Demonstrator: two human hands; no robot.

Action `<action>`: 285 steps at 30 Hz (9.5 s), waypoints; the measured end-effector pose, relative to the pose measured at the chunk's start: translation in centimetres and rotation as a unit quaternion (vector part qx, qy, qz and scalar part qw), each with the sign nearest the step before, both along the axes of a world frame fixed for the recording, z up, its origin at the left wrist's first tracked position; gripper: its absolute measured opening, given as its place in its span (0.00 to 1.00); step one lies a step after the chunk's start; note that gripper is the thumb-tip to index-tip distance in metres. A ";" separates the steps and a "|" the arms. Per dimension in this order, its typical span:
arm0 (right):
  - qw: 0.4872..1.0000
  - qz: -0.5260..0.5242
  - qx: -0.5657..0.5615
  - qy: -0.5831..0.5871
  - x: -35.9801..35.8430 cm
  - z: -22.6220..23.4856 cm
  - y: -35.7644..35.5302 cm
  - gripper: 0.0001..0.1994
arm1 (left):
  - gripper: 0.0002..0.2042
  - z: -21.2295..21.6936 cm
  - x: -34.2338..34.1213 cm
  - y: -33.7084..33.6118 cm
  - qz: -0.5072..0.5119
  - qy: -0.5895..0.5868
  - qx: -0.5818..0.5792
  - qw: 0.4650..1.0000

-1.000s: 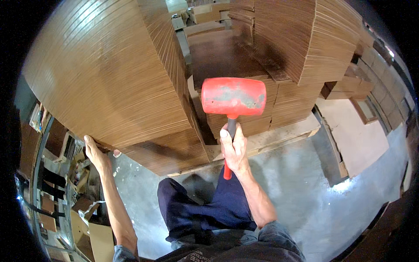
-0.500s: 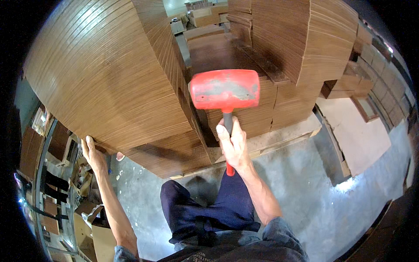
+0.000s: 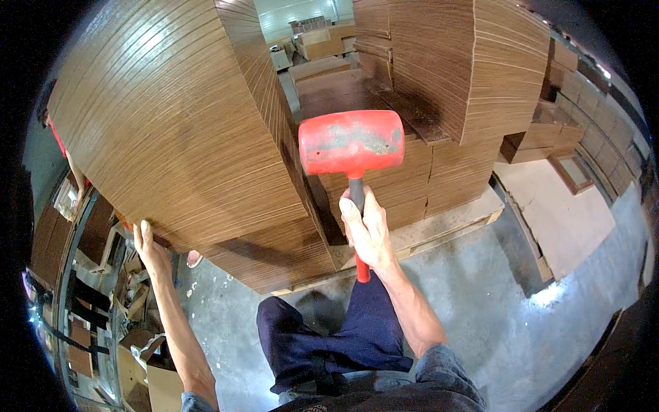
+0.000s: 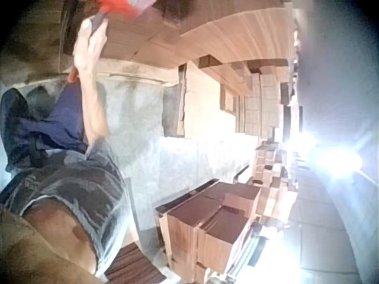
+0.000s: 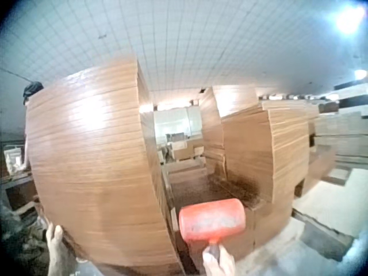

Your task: The person assembles wooden furniture components by striking the pieces with a mallet to join them and using a small scraping tool on the edges.

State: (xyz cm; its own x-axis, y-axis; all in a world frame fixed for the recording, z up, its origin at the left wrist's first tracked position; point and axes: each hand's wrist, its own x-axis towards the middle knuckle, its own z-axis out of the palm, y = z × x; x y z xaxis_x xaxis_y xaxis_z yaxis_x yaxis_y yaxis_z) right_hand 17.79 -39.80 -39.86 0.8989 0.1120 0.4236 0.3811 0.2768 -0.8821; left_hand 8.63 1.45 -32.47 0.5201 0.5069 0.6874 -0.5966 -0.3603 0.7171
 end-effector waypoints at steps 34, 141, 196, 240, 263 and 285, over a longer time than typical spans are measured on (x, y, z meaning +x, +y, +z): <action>0.990 0.012 -0.081 -0.113 1.1 10.4 -1.2 0.18 | 0.28 11.4 1.0 -0.8 -0.001 -0.069 0.069 0.995; 0.996 -0.030 -0.036 -0.076 0.3 5.3 1.1 0.18 | 0.26 1.6 1.6 0.8 0.006 -0.025 -0.050 0.998; 0.993 0.037 -0.098 -0.048 -10.9 -13.3 8.4 0.05 | 0.26 -6.7 1.5 0.5 -0.010 -0.013 -0.143 0.990; 0.991 0.100 -0.053 -0.076 -8.6 -4.8 8.7 0.09 | 0.26 -6.5 1.6 -0.3 0.019 -0.004 -0.104 0.994; 0.993 0.103 0.043 -0.050 -8.6 2.6 10.0 0.13 | 0.23 -6.4 1.7 -1.1 0.033 -0.035 -0.113 0.992; 0.952 0.207 -0.224 -0.036 -10.9 -5.9 12.8 0.05 | 0.22 -13.5 -0.9 0.0 -0.044 -0.037 -0.096 0.994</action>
